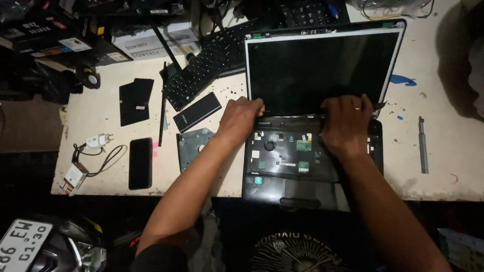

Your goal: The person works on a disassembled laptop, using a screwdriver to remove screws from the screen bezel. They manipulate the screen and the main body, eventually detaching the screen assembly from the laptop chassis.

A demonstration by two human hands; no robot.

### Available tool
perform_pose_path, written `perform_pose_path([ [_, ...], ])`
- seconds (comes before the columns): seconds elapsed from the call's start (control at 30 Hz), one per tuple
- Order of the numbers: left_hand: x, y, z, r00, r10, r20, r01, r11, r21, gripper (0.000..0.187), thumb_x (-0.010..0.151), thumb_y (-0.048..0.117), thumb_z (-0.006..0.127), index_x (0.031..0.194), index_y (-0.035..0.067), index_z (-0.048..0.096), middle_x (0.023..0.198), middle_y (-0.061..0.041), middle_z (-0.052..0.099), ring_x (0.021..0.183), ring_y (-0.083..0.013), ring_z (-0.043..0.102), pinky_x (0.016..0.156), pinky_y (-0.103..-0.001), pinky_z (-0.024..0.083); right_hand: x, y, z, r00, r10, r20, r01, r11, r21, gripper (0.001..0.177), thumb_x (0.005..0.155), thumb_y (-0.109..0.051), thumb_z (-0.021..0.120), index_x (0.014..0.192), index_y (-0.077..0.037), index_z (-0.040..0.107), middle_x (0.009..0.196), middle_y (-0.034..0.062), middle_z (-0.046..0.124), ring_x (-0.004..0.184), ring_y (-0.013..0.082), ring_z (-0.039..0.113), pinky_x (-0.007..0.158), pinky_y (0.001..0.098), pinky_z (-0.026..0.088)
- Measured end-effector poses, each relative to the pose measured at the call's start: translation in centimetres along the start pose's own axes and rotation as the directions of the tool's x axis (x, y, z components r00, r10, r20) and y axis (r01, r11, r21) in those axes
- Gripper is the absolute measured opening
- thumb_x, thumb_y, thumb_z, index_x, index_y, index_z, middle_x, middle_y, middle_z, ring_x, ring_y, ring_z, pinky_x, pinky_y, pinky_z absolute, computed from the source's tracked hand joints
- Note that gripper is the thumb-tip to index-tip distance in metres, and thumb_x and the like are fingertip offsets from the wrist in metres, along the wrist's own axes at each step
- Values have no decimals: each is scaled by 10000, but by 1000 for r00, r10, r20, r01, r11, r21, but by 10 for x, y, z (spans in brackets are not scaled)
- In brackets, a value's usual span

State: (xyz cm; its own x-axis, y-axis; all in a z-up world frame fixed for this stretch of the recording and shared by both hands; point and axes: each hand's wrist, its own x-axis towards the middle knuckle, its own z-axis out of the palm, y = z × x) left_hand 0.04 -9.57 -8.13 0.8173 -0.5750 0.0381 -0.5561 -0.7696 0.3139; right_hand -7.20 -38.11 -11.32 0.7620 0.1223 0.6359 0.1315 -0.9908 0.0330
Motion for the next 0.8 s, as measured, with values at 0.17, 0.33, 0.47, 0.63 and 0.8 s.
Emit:
perform_pose_path([
  [0.17,-7,12,-28,998,48,-41,-52,992,-111,90,1004,182,560,994,161,646,832,-89,674,939,-324,628,871,-428,449,1,-3,-10,981,67,184,-90,988,124,311,871,-89,623,1168,-172,669,977,66,581,1096,331,608,1179,557,335],
  [0.33,-3,8,-31,997,57,-48,-65,984,-168,93,981,210,628,951,145,688,824,-118,710,927,-345,640,872,-430,457,-4,-2,-10,985,52,163,-76,986,146,304,876,-57,609,1155,-164,667,964,69,568,1099,339,611,1157,571,342],
  [0.47,6,-1,-10,999,51,-13,-52,994,-96,89,965,183,642,917,144,706,805,-96,710,898,-331,649,842,-434,477,-4,-4,-16,978,46,201,-74,989,131,342,880,-40,585,1195,-147,661,986,82,564,1131,347,589,1158,593,324],
  [0.63,7,5,-21,1000,14,4,-14,997,-73,80,959,135,624,953,162,699,825,-74,691,905,-330,651,837,-436,481,-10,4,-2,966,62,250,-99,985,140,387,869,-63,571,1241,-147,638,1028,99,561,1173,357,572,1148,594,322],
  [0.8,9,14,-45,999,51,-3,-51,987,-154,131,995,208,602,949,152,711,822,-126,707,888,-375,669,829,-489,510,-3,5,-15,955,77,288,-122,982,144,398,882,-72,563,1270,-133,624,1075,122,564,1177,379,569,1152,599,298],
])
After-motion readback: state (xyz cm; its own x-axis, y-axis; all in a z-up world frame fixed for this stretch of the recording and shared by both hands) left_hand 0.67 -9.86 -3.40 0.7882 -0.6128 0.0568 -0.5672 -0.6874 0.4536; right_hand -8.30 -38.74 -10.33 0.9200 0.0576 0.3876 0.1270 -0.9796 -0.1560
